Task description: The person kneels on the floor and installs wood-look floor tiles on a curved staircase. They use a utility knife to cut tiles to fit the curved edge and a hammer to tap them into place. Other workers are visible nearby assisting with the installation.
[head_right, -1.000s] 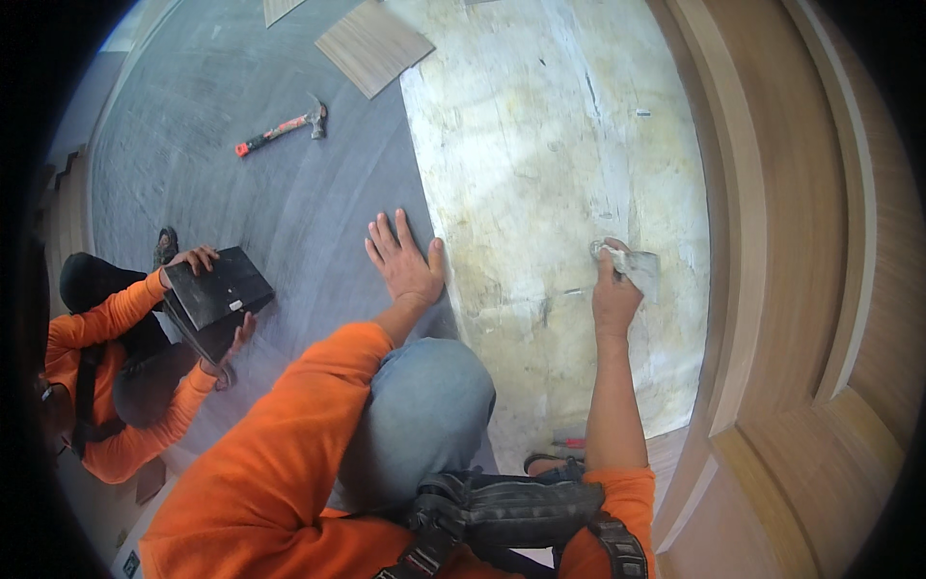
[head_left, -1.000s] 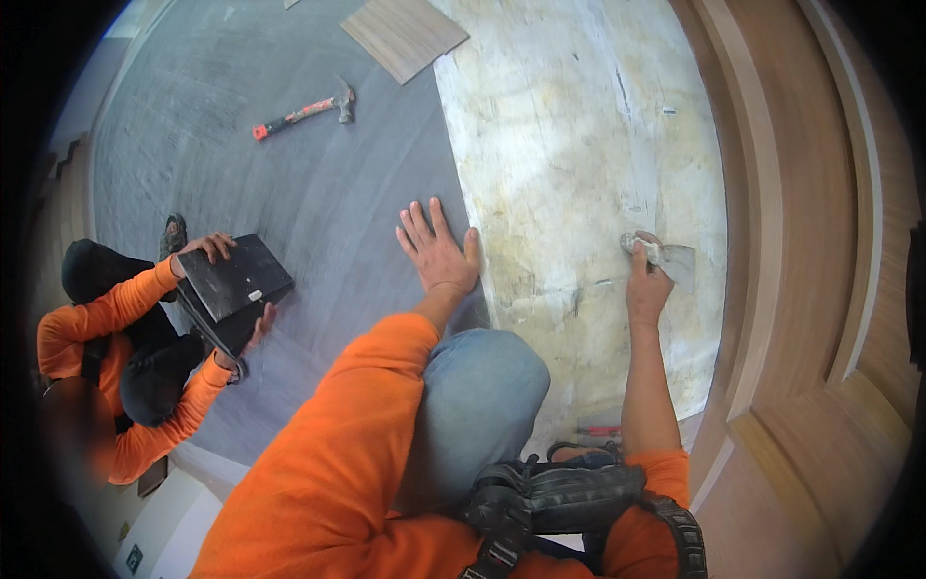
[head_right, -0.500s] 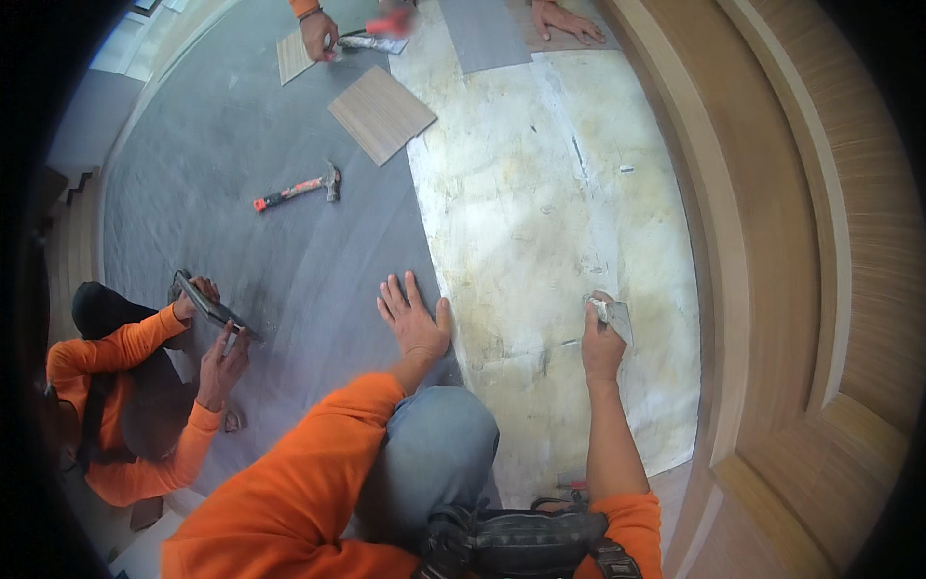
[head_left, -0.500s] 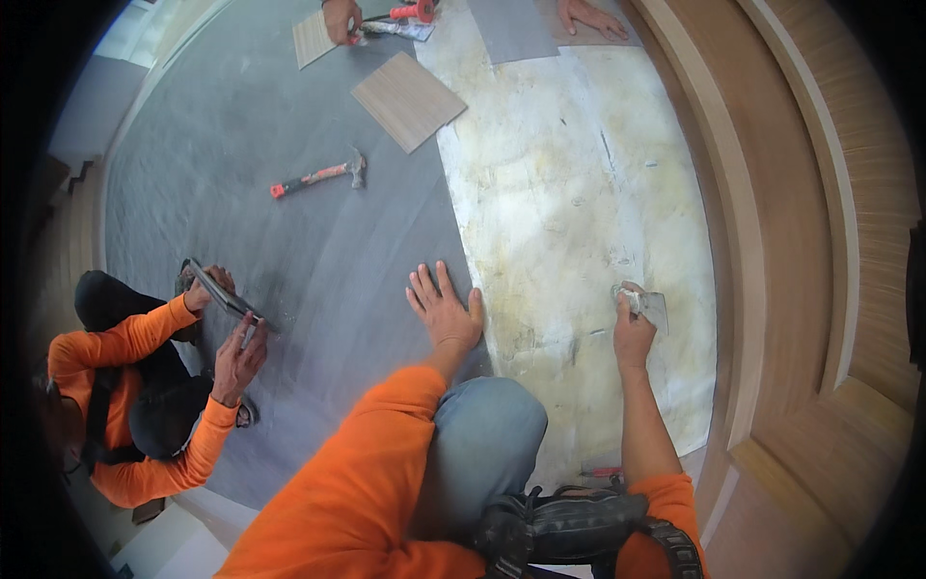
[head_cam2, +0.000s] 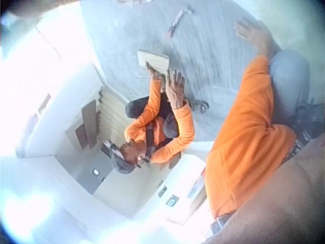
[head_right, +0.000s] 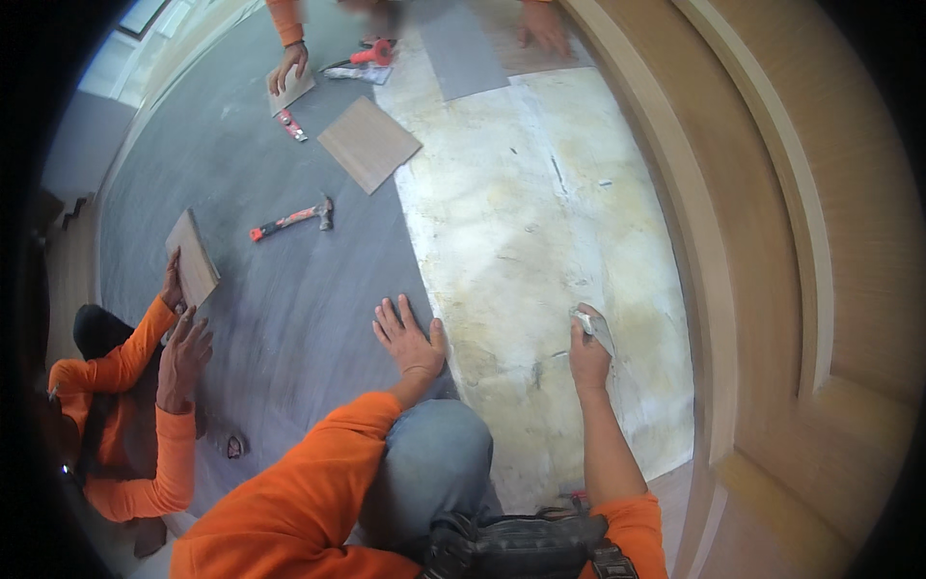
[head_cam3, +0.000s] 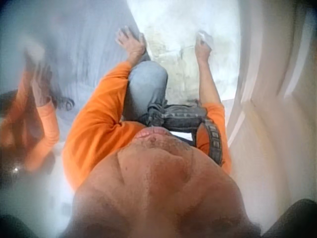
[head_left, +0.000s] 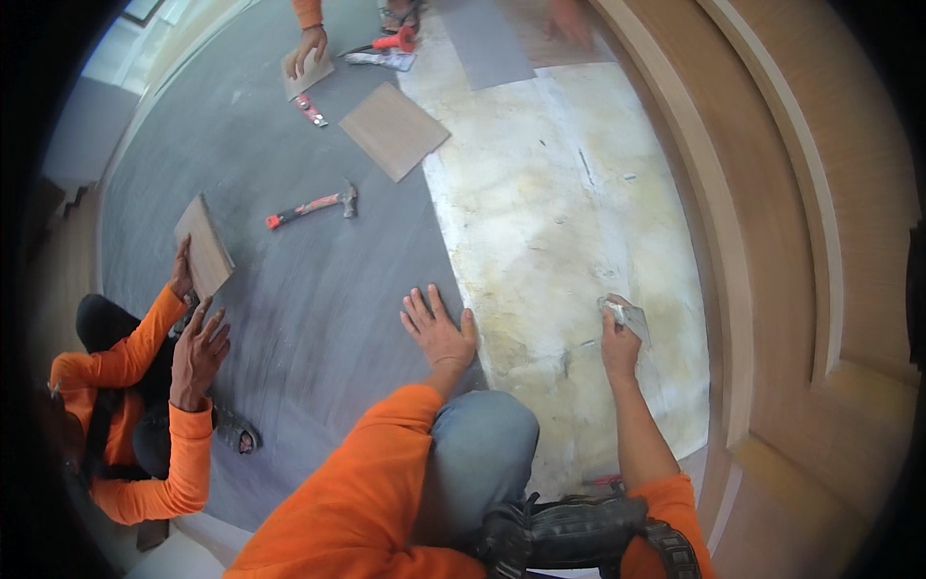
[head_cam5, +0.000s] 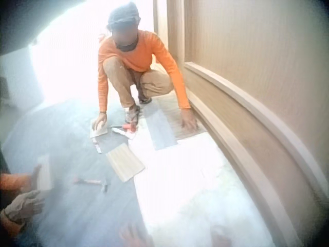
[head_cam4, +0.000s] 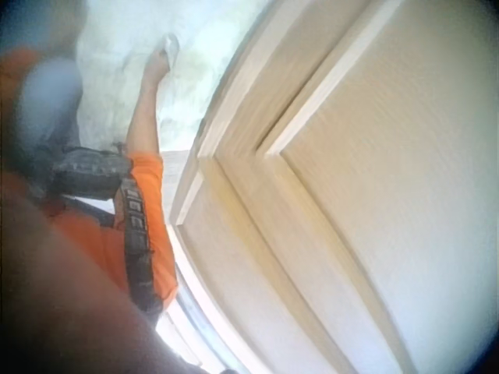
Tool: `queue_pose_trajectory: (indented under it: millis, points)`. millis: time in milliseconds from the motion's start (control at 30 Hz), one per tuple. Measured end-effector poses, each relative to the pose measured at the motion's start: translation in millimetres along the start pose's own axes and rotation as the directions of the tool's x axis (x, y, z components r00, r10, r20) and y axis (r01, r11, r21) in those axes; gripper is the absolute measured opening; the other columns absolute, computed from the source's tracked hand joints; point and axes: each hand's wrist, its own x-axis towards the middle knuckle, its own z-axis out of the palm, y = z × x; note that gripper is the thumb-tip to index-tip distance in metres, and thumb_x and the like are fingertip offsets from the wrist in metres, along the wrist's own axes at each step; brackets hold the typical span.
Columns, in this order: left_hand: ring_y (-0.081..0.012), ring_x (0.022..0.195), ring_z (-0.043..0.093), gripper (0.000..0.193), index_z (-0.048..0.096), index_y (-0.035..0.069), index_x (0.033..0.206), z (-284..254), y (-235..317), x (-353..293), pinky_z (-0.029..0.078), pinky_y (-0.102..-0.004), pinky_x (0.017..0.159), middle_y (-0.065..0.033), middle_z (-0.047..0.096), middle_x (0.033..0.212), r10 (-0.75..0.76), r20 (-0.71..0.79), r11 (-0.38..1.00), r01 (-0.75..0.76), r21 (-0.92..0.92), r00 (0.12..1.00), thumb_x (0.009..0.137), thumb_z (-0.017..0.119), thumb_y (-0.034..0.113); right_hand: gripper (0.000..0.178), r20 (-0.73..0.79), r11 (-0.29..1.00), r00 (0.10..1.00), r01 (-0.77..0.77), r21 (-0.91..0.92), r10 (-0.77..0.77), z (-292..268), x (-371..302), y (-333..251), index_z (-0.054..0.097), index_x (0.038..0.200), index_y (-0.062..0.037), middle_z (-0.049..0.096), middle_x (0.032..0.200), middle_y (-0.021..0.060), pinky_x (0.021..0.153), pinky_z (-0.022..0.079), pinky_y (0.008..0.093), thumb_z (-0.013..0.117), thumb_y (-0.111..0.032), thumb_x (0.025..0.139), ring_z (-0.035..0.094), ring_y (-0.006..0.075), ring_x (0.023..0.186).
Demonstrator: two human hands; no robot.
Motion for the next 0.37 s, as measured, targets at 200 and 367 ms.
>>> queue_pose_trajectory:
  millis: [200, 367]
  points:
    - [-0.0435, 0.15, 0.005, 0.082, 0.019, 0.004, 0.155, 1.8, -7.2, -3.3, 0.0, -0.0557, 0.12, -0.027, 0.013, 0.16, 0.012, -0.037, 0.999, -0.01, 0.044, 0.999, 0.093, 0.052, 0.046, 0.025, 0.013, 0.996, 1.0, 0.025, -0.091, -0.024, 4.8, -0.9, -5.6, 0.064, 0.116, -0.006, 0.068, 0.111, 0.0113, 0.09, 0.05, 0.0341, 0.064, -0.017, 0.093, 0.065, 0.0251, 0.102]
    - [-0.0406, 0.151, 0.004, 0.083, 0.018, 0.004, 0.156, 5.6, -5.2, -3.1, -0.001, -0.0559, 0.12, -0.0247, 0.009, 0.161, 0.02, -0.048, 0.998, -0.017, 0.055, 0.999, 0.093, 0.052, 0.047, 0.026, -0.01, 0.999, 0.999, 0.036, -0.011, -0.036, 11.7, -1.2, 13.2, 0.064, 0.115, -0.0057, 0.068, 0.113, 0.012, 0.093, 0.05, 0.0368, 0.065, -0.018, 0.093, 0.066, 0.0258, 0.105]
